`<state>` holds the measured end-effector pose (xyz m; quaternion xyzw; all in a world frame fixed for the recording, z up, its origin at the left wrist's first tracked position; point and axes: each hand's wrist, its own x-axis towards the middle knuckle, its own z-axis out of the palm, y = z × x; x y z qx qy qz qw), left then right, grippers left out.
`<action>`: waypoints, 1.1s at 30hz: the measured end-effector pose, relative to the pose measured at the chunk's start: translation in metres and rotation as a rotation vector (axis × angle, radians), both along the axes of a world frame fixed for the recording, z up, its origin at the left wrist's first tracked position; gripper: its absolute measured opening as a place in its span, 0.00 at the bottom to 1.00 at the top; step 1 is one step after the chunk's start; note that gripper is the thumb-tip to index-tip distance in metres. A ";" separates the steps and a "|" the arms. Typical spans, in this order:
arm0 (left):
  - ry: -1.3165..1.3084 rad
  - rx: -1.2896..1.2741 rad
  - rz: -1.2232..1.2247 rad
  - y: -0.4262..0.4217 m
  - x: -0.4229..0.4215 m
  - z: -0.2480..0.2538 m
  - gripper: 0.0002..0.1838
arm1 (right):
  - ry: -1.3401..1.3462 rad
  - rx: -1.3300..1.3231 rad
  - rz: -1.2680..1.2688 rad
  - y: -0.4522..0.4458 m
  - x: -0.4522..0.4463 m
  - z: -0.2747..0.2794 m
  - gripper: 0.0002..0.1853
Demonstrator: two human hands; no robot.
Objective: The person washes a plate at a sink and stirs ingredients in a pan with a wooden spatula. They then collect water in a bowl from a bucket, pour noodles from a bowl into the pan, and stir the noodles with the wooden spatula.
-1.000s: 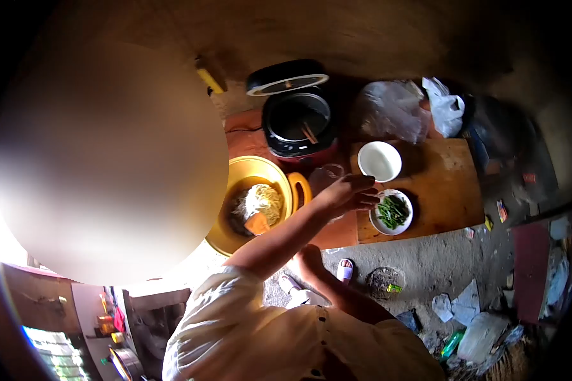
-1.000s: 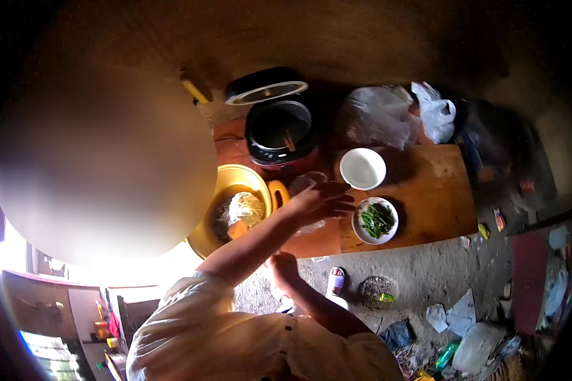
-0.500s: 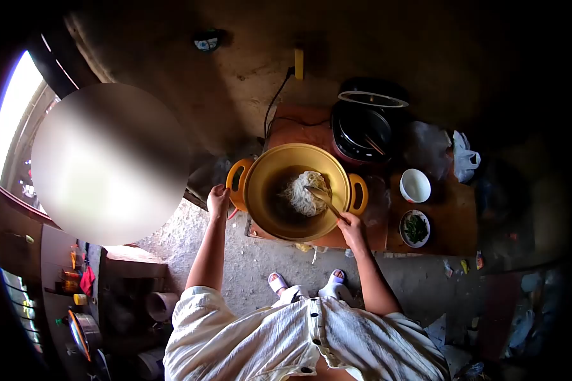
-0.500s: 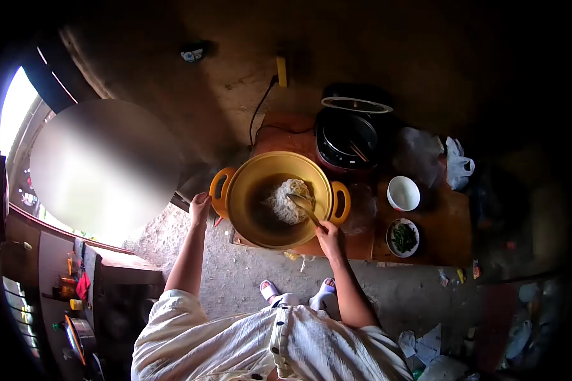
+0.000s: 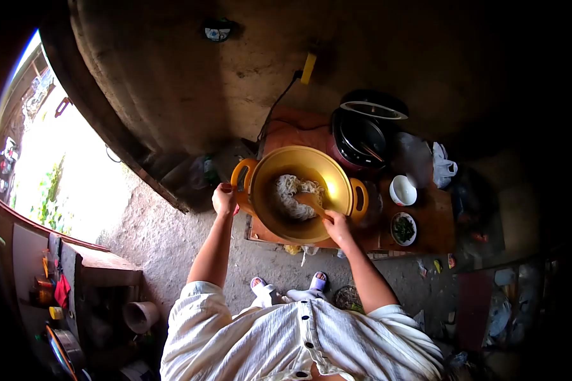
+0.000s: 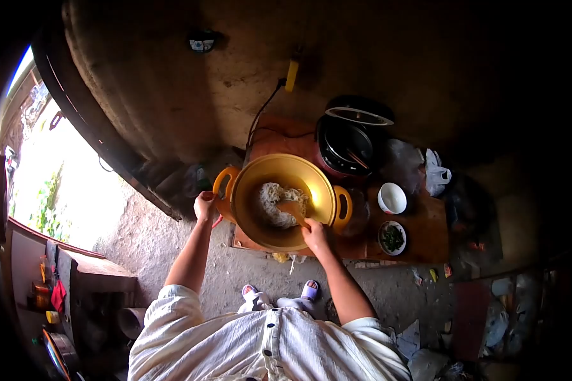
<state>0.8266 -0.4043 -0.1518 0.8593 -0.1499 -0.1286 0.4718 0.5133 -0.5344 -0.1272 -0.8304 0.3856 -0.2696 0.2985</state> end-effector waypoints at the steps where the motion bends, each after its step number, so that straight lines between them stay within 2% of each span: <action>1: -0.002 0.005 -0.010 0.001 0.003 -0.001 0.11 | 0.021 0.031 -0.001 -0.002 -0.006 0.007 0.13; 4: 0.025 -0.030 -0.025 0.001 0.008 -0.009 0.11 | 0.014 0.201 -0.021 0.002 -0.013 0.050 0.13; 6: 0.046 -0.046 -0.025 -0.001 0.010 -0.015 0.12 | -0.072 0.119 0.017 0.015 0.004 0.057 0.13; 7: 0.069 -0.060 -0.024 -0.002 0.010 -0.018 0.12 | 0.015 0.214 -0.023 0.029 0.012 0.069 0.13; 9: 0.085 -0.077 -0.019 -0.002 0.014 -0.015 0.13 | 0.050 0.098 -0.007 0.021 0.026 0.013 0.13; 11: 0.099 -0.044 -0.034 0.000 0.012 -0.010 0.13 | 0.098 -0.018 -0.095 0.014 0.037 -0.004 0.13; 13: 0.105 -0.060 -0.043 0.000 0.012 -0.013 0.13 | 0.132 0.005 -0.160 0.004 0.044 -0.015 0.13; 16: 0.111 -0.080 -0.055 -0.001 0.016 -0.018 0.12 | 0.217 0.090 -0.126 0.012 0.045 0.022 0.14; 17: 0.094 -0.070 -0.055 -0.001 0.017 -0.021 0.12 | 0.212 0.036 -0.063 -0.002 0.037 0.003 0.14; 20: 0.102 -0.041 -0.068 0.001 0.011 -0.016 0.12 | 0.263 -0.039 -0.048 -0.014 0.029 0.023 0.15; 21: 0.099 -0.033 -0.059 0.000 0.011 -0.014 0.12 | 0.289 0.009 -0.072 -0.016 0.030 0.030 0.15; 25: 0.072 -0.003 -0.064 0.001 0.009 -0.011 0.12 | 0.165 0.065 -0.096 0.009 0.046 0.059 0.15; 28: 0.094 -0.035 -0.052 0.001 0.009 -0.015 0.12 | 0.170 -0.049 -0.148 0.023 0.045 0.047 0.14; 31: 0.057 -0.030 -0.051 0.001 0.010 -0.021 0.12 | 0.081 0.037 -0.095 0.025 0.049 0.032 0.14; 33: 0.059 -0.028 -0.056 0.000 0.009 -0.019 0.12 | 0.111 -0.016 -0.136 0.023 0.055 0.017 0.14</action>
